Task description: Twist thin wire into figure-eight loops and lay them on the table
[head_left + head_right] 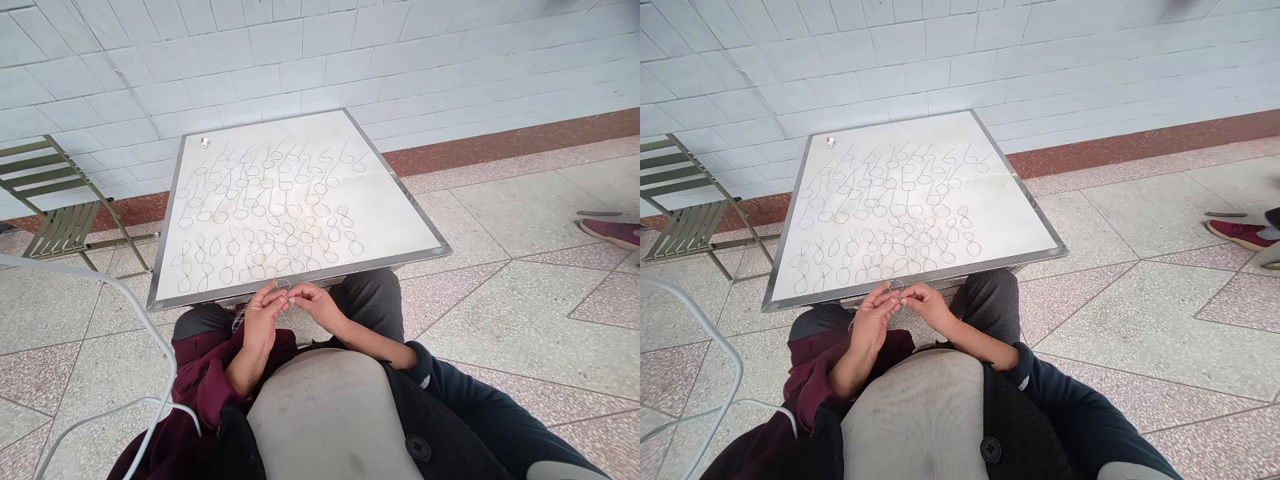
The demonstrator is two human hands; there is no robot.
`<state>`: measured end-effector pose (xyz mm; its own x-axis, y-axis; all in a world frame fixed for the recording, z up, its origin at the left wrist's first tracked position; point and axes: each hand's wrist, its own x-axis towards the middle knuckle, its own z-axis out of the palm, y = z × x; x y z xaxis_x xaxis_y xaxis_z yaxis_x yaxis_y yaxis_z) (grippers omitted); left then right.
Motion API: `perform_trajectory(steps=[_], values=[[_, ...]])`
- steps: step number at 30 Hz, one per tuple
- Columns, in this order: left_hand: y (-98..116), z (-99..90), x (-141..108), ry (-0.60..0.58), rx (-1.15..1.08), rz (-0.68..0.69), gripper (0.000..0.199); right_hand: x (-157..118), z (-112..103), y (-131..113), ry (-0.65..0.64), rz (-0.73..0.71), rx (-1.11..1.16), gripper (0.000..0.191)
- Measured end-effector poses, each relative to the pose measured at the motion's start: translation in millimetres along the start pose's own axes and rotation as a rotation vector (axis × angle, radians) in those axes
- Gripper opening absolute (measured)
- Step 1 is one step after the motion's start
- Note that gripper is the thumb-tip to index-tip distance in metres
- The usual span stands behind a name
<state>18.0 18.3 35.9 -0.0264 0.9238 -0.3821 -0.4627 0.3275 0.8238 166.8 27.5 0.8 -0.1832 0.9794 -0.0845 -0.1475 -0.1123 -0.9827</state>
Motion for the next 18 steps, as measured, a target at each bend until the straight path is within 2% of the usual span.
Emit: perform_trajectory(steps=[8,14,18], values=[[-0.6,-0.1,0.5,-0.027,0.015,0.003,0.05,0.5,-4.0,0.8,-0.045,-0.02,-0.024,0.02],[-0.5,-0.1,1.2,0.025,-0.02,0.018,0.042,-0.8,-0.7,-1.2,-0.065,0.015,0.023,0.021],[-1.5,-0.7,2.0,0.027,-0.011,0.021,0.04,-0.6,0.4,-0.2,-0.058,-0.055,-0.01,0.02]])
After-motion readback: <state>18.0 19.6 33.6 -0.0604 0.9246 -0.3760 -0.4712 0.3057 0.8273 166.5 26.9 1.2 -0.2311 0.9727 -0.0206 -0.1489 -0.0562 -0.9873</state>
